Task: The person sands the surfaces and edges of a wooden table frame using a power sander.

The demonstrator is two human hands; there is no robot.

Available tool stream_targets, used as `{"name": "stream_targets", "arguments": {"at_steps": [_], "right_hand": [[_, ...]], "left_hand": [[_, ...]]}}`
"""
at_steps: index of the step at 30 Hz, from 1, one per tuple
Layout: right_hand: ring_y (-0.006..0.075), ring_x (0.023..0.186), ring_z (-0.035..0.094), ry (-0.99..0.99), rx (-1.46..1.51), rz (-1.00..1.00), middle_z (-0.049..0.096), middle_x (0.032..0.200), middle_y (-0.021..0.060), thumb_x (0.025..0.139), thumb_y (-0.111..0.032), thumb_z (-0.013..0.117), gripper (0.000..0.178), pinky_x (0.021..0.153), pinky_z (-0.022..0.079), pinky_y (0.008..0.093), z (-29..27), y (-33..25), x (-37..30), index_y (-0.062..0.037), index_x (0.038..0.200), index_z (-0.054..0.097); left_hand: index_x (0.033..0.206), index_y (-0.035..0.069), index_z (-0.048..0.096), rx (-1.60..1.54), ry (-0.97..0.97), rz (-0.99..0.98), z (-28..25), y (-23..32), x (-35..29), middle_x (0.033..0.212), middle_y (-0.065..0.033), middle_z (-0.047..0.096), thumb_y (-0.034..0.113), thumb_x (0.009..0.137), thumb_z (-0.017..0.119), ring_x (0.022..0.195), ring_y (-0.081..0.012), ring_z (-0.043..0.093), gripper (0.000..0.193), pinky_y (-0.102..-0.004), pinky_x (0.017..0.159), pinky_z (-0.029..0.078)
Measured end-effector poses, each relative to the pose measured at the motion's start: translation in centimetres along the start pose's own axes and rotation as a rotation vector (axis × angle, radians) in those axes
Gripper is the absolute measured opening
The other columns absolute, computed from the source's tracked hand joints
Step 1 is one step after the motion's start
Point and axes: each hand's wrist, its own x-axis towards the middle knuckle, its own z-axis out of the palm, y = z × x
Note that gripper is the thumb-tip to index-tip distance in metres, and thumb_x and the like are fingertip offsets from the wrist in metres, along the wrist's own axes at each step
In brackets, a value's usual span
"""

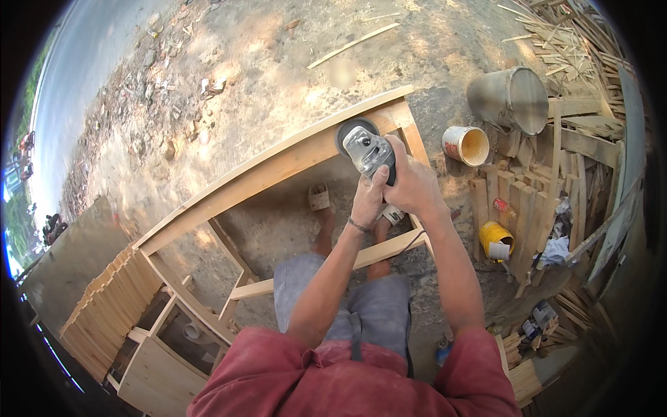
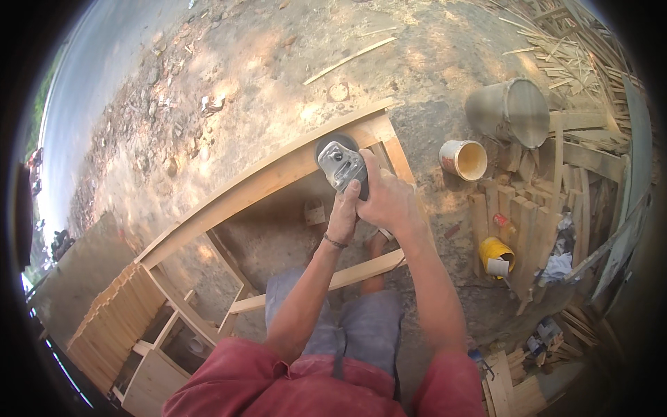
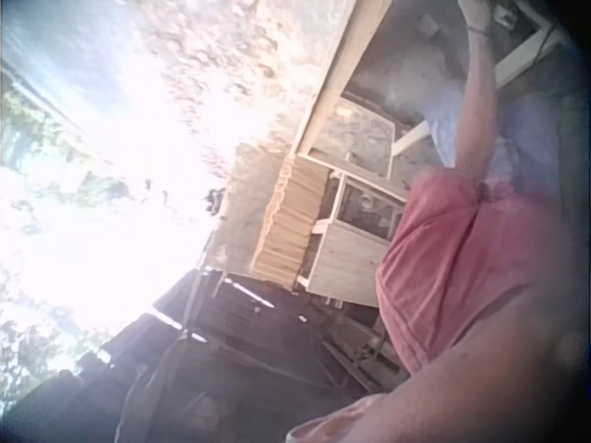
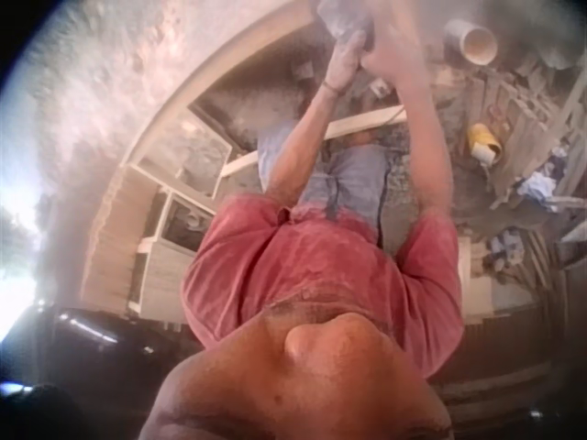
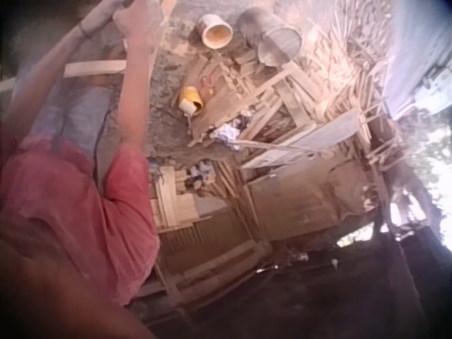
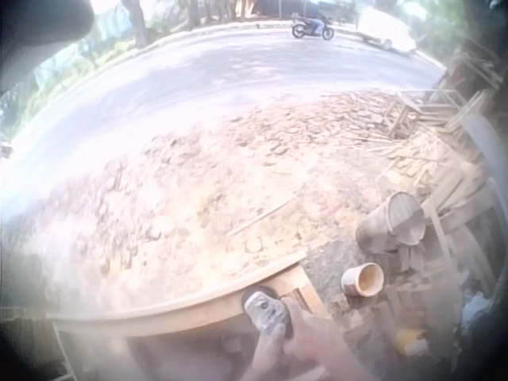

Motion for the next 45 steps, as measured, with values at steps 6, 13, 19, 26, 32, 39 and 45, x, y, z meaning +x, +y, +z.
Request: {"name": "stream_targets", "arguments": {"at_steps": [6, 13, 19, 26, 32, 39, 45], "right_hand": [[0.0525, 0.093, 0.066, 0.009, 0.056, 0.054, 0.07, 0.1, 0.0289, 0.089, -0.03, 0.064, 0.072, 0.081, 0.052, 0.0594, -1.6, 1.4, 0.0, -0.015, 0.15, 0.03], [0.0518, 0.096, 0.066, 0.106, 0.142, 0.093, 0.071, 0.101, 0.0293, 0.089, -0.029, 0.063, 0.07, 0.082, 0.051, 0.06, -2.4, 3.8, -0.1, -0.0156, 0.15, 0.032], [0.0515, 0.098, 0.066, 0.099, 0.111, 0.124, 0.071, 0.102, 0.0297, 0.089, -0.031, 0.064, 0.072, 0.083, 0.051, 0.0592, -3.8, 4.0, 0.2, -0.0157, 0.151, 0.032], [0.0502, 0.097, 0.067, 0.167, 0.16, 0.155, 0.071, 0.101, 0.0288, 0.088, -0.035, 0.066, 0.074, 0.081, 0.053, 0.0566, -3.2, 5.6, 0.2, -0.014, 0.151, 0.031], [0.0499, 0.095, 0.068, 0.265, 0.196, 0.186, 0.072, 0.098, 0.0278, 0.09, -0.036, 0.063, 0.072, 0.079, 0.053, 0.0576, -3.3, 6.3, -0.4, -0.0127, 0.15, 0.031], [0.0494, 0.087, 0.07, 0.193, 0.113, 0.141, 0.072, 0.092, 0.0268, 0.091, -0.04, 0.064, 0.073, 0.073, 0.055, 0.0572, -2.1, 4.5, -1.0, -0.0108, 0.148, 0.03], [0.0459, 0.084, 0.072, 0.067, 0.094, 0.077, 0.071, 0.09, 0.0276, 0.09, -0.046, 0.064, 0.081, 0.071, 0.056, 0.0557, -1.4, 3.1, -0.3, -0.0092, 0.151, 0.027]], "left_hand": [[0.139, -0.002, 0.052, -0.049, 0.017, -0.17, 2.1, 0.3, 1.2, 0.129, -0.008, 0.063, 0.042, 0.101, 0.063, 0.116, -0.0148, 0.059, 0.059, -0.0316, 0.101, 0.048], [0.143, 0.002, 0.05, 0.108, -0.06, -0.084, 4.1, -0.5, 3.0, 0.127, -0.0077, 0.062, 0.05, 0.104, 0.055, 0.112, -0.0134, 0.061, 0.061, -0.0306, 0.089, 0.055], [0.139, -0.001, 0.053, -0.001, -0.045, -0.079, 4.9, -1.1, 4.2, 0.128, -0.008, 0.064, 0.04, 0.101, 0.065, 0.115, -0.0134, 0.06, 0.057, -0.03, 0.096, 0.051], [0.139, -0.002, 0.053, 0.011, -0.04, -0.213, 6.0, -0.3, 4.6, 0.128, -0.0078, 0.065, 0.038, 0.098, 0.07, 0.114, -0.013, 0.061, 0.06, -0.0296, 0.095, 0.051], [0.139, 0.003, 0.054, 0.147, -0.149, -0.217, 7.2, 0.5, 5.5, 0.125, -0.0062, 0.064, 0.046, 0.102, 0.061, 0.111, -0.012, 0.061, 0.058, -0.0295, 0.092, 0.053], [0.138, -0.002, 0.054, 0.0, -0.071, -0.15, 5.2, -0.1, 3.3, 0.13, -0.0081, 0.064, 0.036, 0.101, 0.065, 0.117, -0.0157, 0.06, 0.054, -0.0323, 0.103, 0.047], [0.137, -0.001, 0.055, 0.075, 0.004, -0.092, 3.3, 0.6, 1.9, 0.127, -0.0068, 0.064, 0.045, 0.103, 0.06, 0.115, -0.0148, 0.06, 0.057, -0.0319, 0.102, 0.047]]}}
